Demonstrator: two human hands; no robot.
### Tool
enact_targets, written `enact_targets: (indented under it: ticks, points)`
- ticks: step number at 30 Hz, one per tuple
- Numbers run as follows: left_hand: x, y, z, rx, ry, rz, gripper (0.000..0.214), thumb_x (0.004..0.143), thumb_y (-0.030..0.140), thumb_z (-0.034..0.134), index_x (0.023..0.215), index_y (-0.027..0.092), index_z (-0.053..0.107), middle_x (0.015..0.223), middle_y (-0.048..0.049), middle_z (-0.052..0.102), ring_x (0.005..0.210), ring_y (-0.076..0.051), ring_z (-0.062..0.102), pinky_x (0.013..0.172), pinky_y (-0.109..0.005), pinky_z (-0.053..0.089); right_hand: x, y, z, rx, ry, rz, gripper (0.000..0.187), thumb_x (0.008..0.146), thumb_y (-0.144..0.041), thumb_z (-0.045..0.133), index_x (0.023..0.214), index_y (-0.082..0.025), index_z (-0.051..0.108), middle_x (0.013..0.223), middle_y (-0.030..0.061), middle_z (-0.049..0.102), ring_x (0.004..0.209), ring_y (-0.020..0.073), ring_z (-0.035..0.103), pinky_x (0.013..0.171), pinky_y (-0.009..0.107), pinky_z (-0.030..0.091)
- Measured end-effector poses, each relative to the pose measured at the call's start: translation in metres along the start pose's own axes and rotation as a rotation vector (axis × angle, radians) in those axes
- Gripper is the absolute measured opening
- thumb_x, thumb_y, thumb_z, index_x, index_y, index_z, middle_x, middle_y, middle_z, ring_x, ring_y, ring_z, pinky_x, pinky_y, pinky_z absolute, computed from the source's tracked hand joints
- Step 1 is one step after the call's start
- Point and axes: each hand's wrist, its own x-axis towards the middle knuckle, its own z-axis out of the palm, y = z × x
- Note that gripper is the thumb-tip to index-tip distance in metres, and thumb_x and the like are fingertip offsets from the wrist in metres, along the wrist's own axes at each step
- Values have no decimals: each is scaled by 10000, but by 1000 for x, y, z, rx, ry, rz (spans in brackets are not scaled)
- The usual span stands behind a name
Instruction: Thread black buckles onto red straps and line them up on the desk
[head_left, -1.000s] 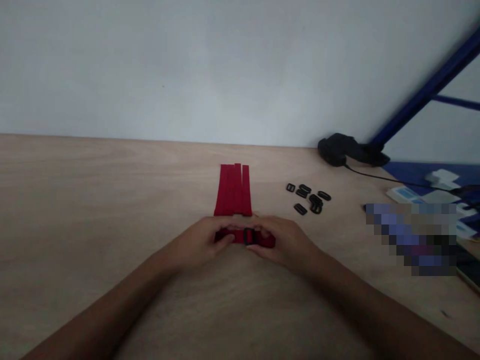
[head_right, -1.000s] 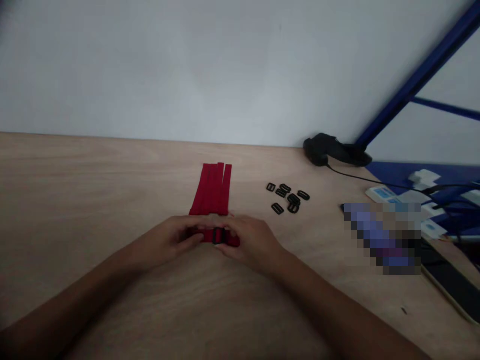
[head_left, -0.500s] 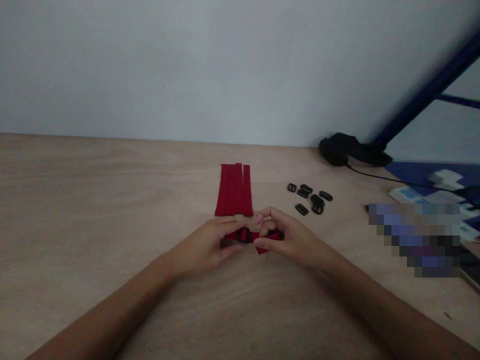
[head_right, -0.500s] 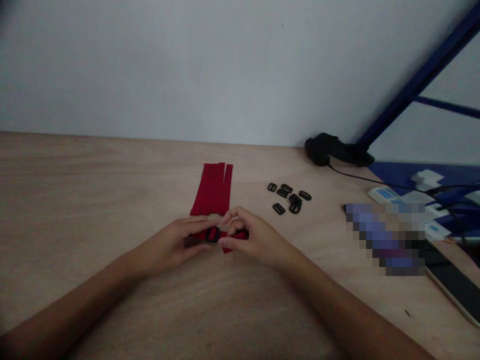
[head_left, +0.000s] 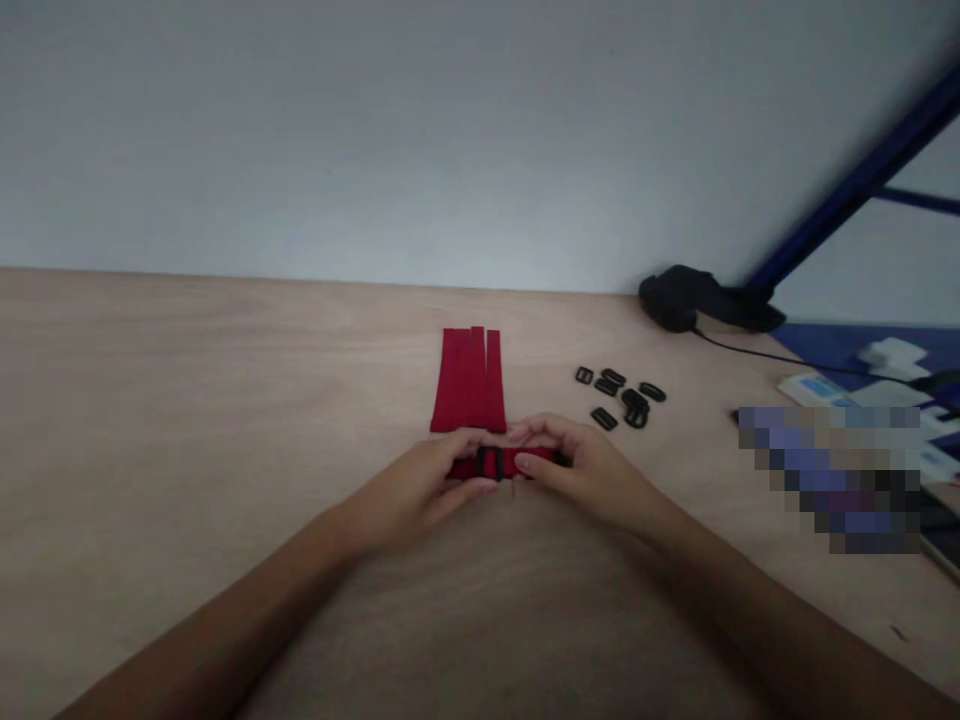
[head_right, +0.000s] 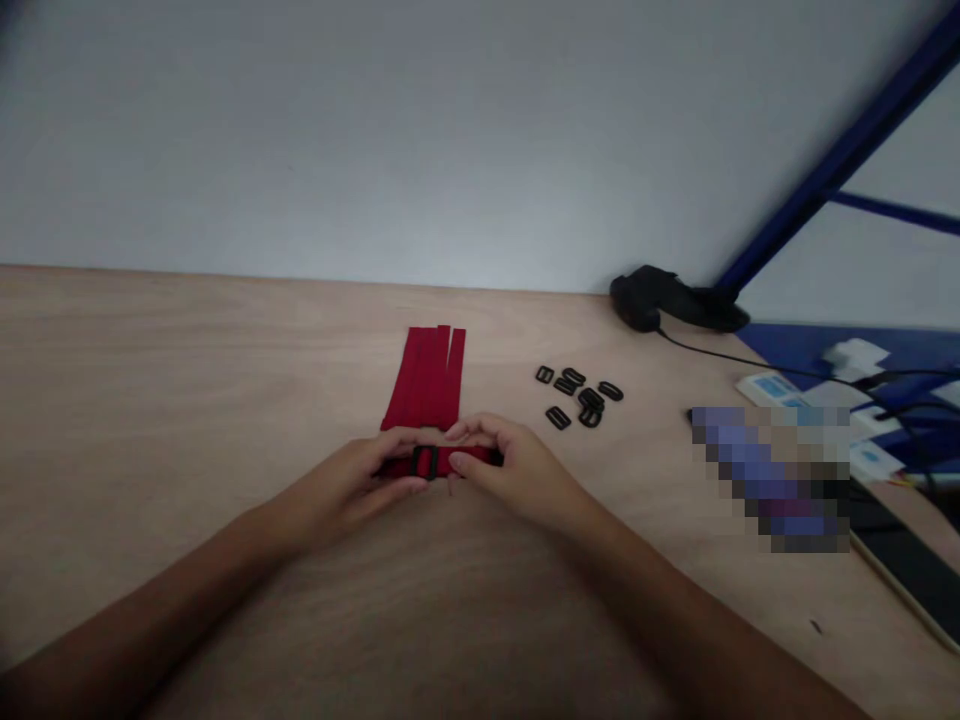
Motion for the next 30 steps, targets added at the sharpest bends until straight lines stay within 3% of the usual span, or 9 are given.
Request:
enact_targets:
  ticks: [9,16,21,24,30]
  points:
    - [-1,0,1,-23,-25,23,380,934,259,530,1309,216,484,1355,-121,531,1202,-228,527,1013,-390,415,0,2,-2,126,-124,43,182,821,-323,658,939,-185,648,882,26,713,801,156,642,737,275,461]
    - [-1,-3,3,-244,-65,42,354,913,242,567,1267,228,548,1300,-85,576,1193,-223,534,1026,-372,402,-1,6,-3,194,-198,-25,138,831,-283,670,925,-193,624,902,9,689,839,136,630,775,257,453]
    - [0,-1,-2,-387,-86,18,392,927,194,536,1315,248,554,1391,-64,530,1291,-225,475,1103,-372,323,-4,4,-1,186,-173,-55,107,844,-252,658,917,-199,599,867,-4,686,814,125,630,753,244,455]
    - [0,0,-3,-429,-82,9,351,942,181,502,1275,239,598,1346,-61,577,1278,-220,495,1110,-372,315,-4,3,3,168,-139,-55,112,835,-256,667,908,-198,605,873,6,703,810,132,642,746,249,464]
    - [3,-6,6,-547,-17,-109,206,888,223,596,1070,157,668,1090,-84,690,1014,-202,640,901,-332,482,-3,5,3,122,-128,-87,121,795,-262,690,877,-186,644,845,15,697,782,144,642,723,258,473]
